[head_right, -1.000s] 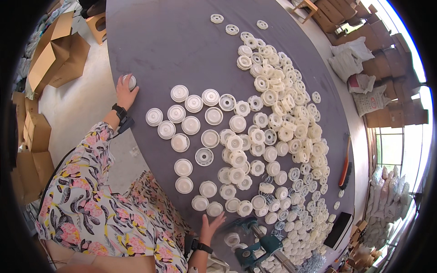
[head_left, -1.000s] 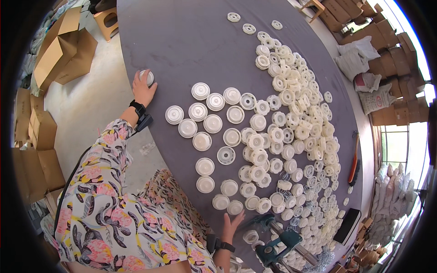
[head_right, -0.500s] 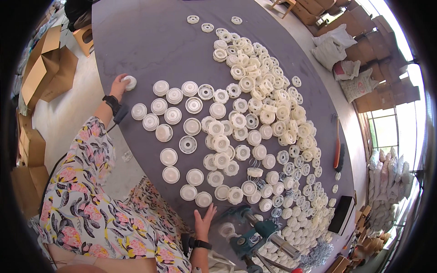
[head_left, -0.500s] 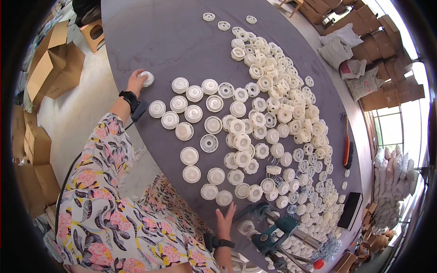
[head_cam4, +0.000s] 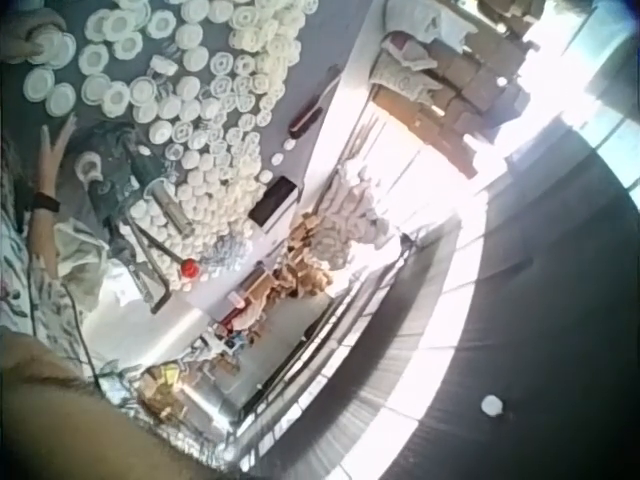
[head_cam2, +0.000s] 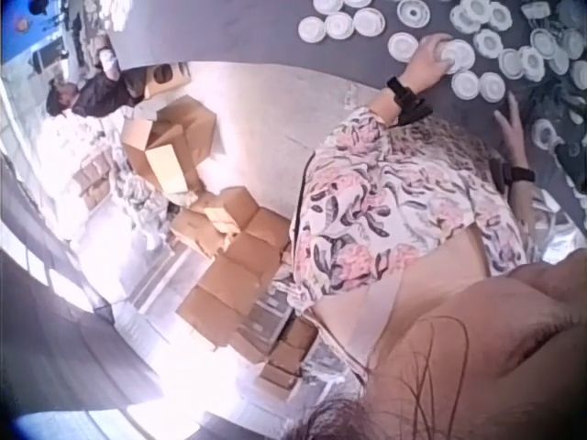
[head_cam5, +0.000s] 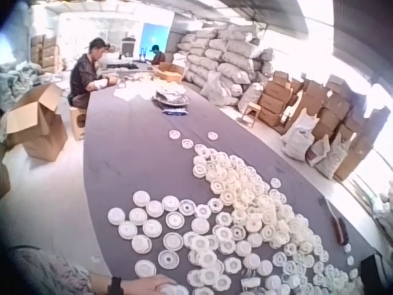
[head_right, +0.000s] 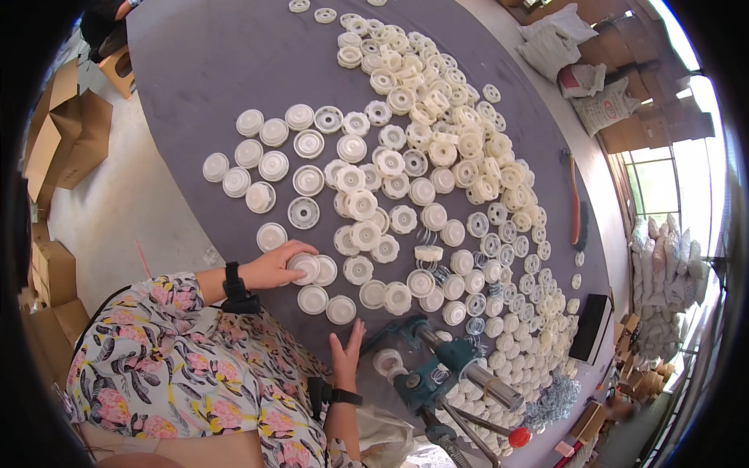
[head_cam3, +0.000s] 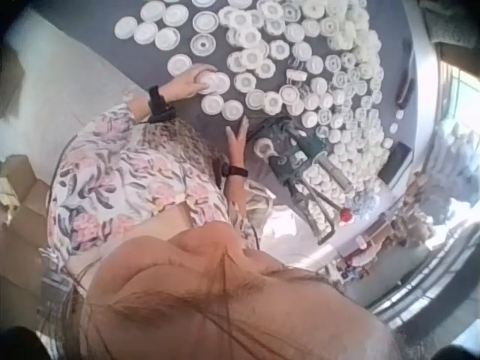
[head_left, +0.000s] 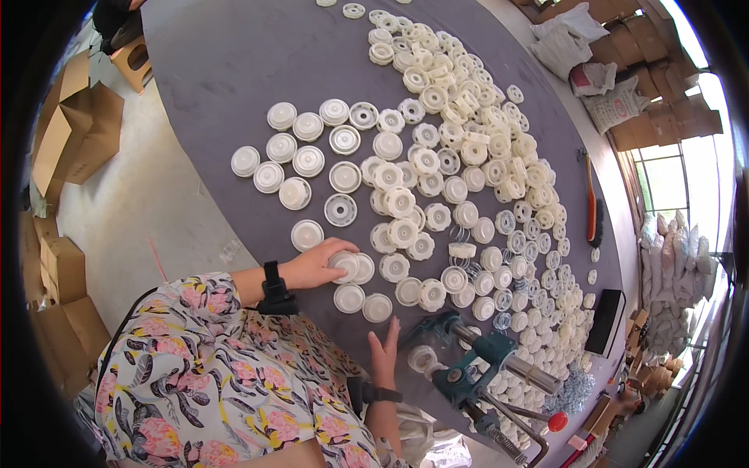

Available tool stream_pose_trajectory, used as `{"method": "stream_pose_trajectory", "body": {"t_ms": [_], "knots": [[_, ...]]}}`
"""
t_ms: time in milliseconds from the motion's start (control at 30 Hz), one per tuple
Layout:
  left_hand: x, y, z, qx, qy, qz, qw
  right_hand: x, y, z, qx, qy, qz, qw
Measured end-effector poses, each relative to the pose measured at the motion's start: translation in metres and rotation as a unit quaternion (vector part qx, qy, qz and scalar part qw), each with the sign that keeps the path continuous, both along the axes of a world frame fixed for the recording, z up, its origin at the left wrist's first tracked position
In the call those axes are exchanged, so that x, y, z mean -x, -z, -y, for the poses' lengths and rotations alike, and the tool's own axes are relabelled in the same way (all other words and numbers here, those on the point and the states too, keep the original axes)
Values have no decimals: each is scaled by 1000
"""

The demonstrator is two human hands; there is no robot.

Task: The person picks up a white plastic cap and a metal ring, fits them together, and places the assembly into a manual press. They pull the lever to join the components and then set the finished cap aside in a separate group.

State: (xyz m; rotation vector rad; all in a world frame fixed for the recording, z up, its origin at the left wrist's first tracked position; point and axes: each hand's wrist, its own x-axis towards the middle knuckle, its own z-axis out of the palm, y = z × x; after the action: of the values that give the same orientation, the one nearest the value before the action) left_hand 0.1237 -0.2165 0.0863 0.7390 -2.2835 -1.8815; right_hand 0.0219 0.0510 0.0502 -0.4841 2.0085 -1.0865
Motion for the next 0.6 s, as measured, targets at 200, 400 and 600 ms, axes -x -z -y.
{"method": "stream_pose_trajectory", "body": {"t_ms": [200, 400, 600], "knots": [[16, 9, 6, -45, -45, -19, 998, -3, -7, -15, 73, 66, 91, 991], [11, 3, -1, -38, -118, -19, 992, 1, -4, -33, 71, -65, -7, 995], [26, -12, -55, -108, -70, -80, 988, -6, -6, -32, 147, -51, 60, 986]]}}
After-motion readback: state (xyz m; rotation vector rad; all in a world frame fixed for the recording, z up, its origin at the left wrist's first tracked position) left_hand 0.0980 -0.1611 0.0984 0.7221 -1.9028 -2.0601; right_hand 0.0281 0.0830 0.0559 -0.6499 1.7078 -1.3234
